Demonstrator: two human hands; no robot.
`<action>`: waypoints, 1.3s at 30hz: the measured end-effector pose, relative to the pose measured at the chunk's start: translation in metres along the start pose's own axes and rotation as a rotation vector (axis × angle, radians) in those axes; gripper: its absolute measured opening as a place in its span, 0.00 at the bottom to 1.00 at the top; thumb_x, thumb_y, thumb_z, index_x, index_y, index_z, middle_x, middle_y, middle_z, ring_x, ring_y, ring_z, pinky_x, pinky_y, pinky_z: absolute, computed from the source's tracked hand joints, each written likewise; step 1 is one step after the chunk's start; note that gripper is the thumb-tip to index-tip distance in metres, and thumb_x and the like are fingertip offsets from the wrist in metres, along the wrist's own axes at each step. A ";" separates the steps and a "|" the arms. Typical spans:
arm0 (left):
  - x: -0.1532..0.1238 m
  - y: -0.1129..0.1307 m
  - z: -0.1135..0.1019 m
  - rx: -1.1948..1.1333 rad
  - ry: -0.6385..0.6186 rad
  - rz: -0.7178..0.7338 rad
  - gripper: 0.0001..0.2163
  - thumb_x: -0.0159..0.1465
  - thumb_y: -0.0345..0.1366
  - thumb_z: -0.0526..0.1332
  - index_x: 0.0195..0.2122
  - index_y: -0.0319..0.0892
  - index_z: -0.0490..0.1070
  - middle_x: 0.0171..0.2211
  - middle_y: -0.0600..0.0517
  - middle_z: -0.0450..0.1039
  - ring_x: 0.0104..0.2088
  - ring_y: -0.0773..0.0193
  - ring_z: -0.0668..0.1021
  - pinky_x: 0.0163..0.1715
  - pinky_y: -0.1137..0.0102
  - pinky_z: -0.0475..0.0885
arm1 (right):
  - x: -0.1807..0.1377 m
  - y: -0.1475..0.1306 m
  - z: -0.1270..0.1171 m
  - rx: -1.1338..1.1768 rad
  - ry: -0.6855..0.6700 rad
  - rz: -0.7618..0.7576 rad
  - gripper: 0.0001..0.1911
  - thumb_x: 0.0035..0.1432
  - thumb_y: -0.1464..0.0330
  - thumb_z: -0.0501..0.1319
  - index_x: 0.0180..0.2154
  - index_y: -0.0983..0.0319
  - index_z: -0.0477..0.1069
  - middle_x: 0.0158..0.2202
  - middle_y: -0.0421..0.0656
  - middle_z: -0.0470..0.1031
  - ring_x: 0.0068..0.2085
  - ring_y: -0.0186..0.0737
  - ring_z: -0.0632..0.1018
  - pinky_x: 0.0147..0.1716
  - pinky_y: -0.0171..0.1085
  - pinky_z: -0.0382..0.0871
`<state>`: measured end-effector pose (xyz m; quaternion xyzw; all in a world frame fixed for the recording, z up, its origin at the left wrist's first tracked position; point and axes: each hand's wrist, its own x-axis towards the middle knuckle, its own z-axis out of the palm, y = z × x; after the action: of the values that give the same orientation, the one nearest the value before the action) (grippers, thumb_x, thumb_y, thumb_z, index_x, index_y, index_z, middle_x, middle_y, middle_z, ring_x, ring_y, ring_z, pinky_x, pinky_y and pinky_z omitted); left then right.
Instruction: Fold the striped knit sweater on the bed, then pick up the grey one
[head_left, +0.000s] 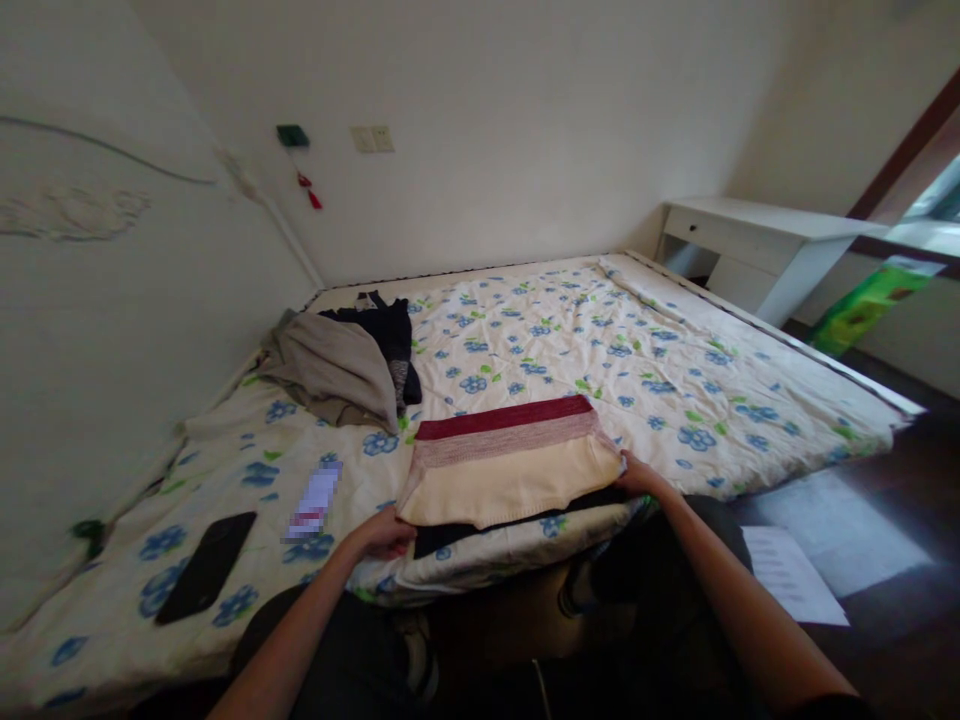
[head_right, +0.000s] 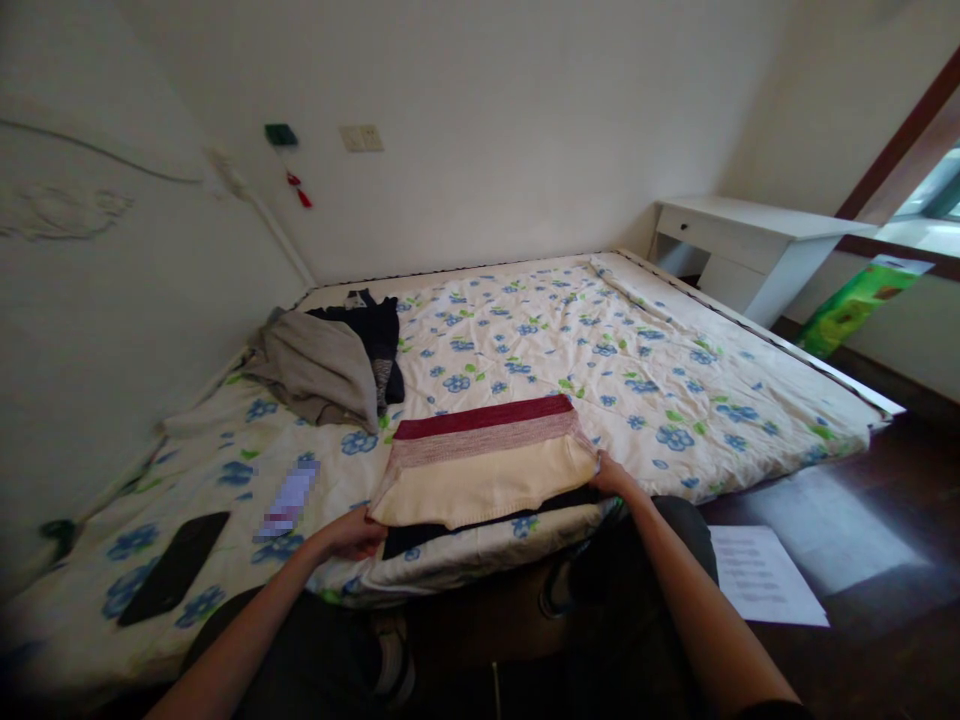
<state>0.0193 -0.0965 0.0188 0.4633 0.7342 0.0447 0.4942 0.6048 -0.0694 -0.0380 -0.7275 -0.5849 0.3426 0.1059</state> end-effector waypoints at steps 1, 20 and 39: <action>-0.001 0.002 0.004 0.007 0.028 -0.002 0.15 0.44 0.35 0.70 0.31 0.46 0.66 0.17 0.59 0.67 0.20 0.65 0.73 0.19 0.74 0.67 | 0.001 0.001 -0.002 0.001 -0.017 0.043 0.41 0.50 0.72 0.74 0.67 0.66 0.71 0.45 0.50 0.86 0.47 0.52 0.87 0.44 0.38 0.78; -0.003 0.003 -0.012 -0.116 -0.004 0.006 0.29 0.39 0.35 0.78 0.42 0.47 0.69 0.22 0.62 0.73 0.25 0.60 0.80 0.25 0.70 0.77 | 0.047 -0.001 -0.010 0.034 0.092 0.032 0.19 0.57 0.59 0.77 0.46 0.64 0.84 0.47 0.54 0.87 0.48 0.53 0.86 0.48 0.40 0.79; 0.015 0.026 -0.033 -0.207 0.105 0.145 0.18 0.44 0.44 0.80 0.24 0.41 0.74 0.21 0.55 0.72 0.25 0.63 0.74 0.25 0.72 0.69 | 0.036 -0.011 -0.011 0.314 0.061 0.051 0.12 0.63 0.61 0.74 0.39 0.65 0.83 0.38 0.51 0.86 0.41 0.47 0.85 0.39 0.36 0.77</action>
<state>0.0094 -0.0579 0.0387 0.4587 0.7150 0.1801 0.4960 0.6054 -0.0299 -0.0374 -0.7268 -0.5018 0.4102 0.2273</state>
